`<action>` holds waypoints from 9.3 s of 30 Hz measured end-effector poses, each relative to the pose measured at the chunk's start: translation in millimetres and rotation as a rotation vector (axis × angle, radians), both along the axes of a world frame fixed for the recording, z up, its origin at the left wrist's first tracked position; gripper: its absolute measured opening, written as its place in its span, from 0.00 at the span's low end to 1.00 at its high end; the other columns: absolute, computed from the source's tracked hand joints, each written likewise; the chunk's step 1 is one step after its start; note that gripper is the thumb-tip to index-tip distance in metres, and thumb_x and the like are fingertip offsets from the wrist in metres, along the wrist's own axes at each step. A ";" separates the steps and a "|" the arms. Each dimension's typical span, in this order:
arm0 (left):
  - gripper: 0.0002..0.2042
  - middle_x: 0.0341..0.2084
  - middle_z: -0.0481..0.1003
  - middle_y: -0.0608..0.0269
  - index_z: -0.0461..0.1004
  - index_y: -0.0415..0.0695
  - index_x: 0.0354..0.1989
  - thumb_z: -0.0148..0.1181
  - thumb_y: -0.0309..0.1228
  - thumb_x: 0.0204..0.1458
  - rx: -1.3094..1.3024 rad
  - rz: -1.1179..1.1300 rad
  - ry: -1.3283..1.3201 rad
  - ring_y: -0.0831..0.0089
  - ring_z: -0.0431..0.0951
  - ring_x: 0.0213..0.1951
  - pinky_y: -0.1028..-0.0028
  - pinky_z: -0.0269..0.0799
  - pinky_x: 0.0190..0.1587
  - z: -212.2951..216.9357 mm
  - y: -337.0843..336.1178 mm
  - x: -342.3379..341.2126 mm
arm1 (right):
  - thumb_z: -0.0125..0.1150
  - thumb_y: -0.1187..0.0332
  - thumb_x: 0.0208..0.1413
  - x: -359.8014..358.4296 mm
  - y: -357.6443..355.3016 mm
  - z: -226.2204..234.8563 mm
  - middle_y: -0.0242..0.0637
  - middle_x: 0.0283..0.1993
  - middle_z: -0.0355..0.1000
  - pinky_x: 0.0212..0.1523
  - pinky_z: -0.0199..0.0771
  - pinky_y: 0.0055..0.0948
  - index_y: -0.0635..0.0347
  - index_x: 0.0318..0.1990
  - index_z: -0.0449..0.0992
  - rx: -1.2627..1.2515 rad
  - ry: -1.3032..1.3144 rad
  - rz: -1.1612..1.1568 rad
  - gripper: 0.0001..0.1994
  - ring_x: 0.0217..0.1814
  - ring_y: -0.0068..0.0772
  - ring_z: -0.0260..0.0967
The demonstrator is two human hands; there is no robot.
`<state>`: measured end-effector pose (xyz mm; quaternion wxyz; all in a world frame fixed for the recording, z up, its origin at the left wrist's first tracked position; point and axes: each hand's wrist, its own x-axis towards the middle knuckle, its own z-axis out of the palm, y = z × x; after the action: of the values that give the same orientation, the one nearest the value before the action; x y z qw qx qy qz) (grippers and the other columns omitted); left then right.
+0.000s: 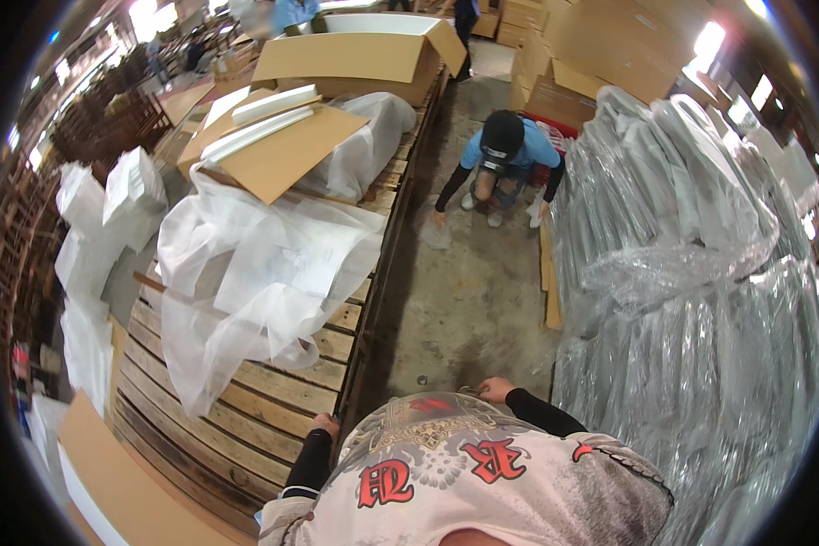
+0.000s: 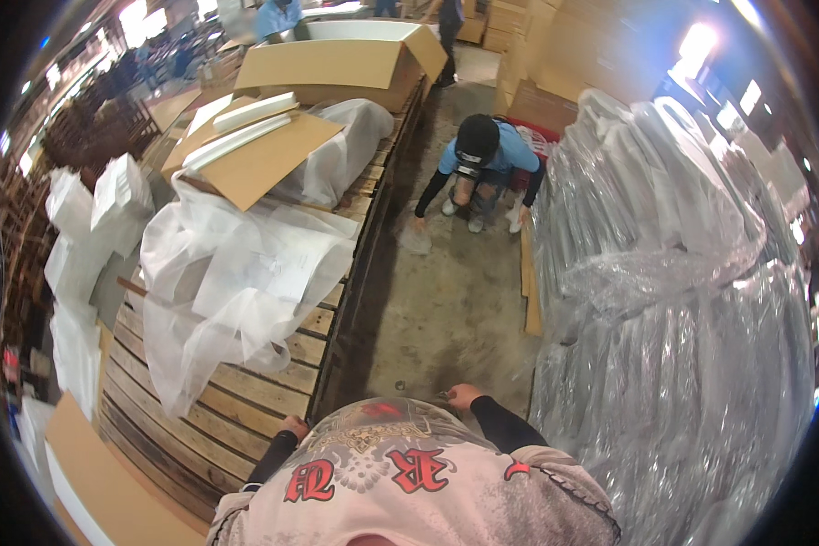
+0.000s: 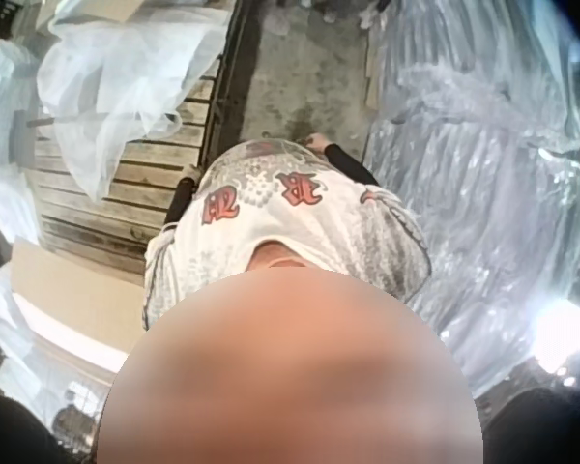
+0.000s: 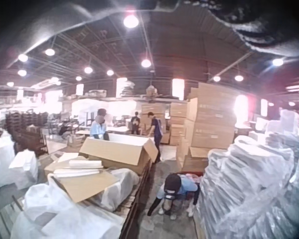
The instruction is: The person places protective foam and plastic wrap into a large cardboard box, adds wooden slats and hardware, then closes the box with a lid and foam inserts. The task occurs in a warehouse with other workers nearby.
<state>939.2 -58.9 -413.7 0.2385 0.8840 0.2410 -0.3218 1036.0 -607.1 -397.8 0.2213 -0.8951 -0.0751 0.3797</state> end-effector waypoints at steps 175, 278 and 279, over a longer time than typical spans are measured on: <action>0.14 0.44 0.80 0.48 0.81 0.47 0.44 0.58 0.34 0.50 0.227 2.736 -0.444 0.51 0.79 0.49 0.58 0.76 0.49 34.1 -442.1 -325.7 | 0.59 0.58 0.56 -239.5 611.9 37.2 0.47 0.33 0.80 0.41 0.79 0.44 0.65 0.43 0.81 -0.335 -0.201 2.757 0.17 0.36 0.50 0.80; 0.11 0.33 0.83 0.47 0.83 0.43 0.32 0.62 0.36 0.46 -0.080 -0.027 0.047 0.50 0.83 0.40 0.60 0.79 0.47 8.5 -24.8 26.5 | 0.61 0.57 0.51 187.5 66.9 17.6 0.45 0.50 0.81 0.56 0.75 0.43 0.54 0.50 0.83 0.076 -0.068 0.177 0.20 0.54 0.47 0.77; 0.11 0.33 0.83 0.47 0.83 0.43 0.32 0.62 0.36 0.46 -0.071 -0.063 0.058 0.50 0.83 0.40 0.60 0.79 0.47 3.8 -17.6 44.3 | 0.60 0.59 0.49 189.4 54.5 16.7 0.45 0.49 0.81 0.55 0.76 0.44 0.54 0.49 0.83 0.038 -0.046 0.167 0.20 0.52 0.48 0.78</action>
<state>983.5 -76.5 -409.9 0.2526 0.8724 0.2083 -0.3630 1225.3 -552.6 -381.1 0.2042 -0.8898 -0.1617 0.3748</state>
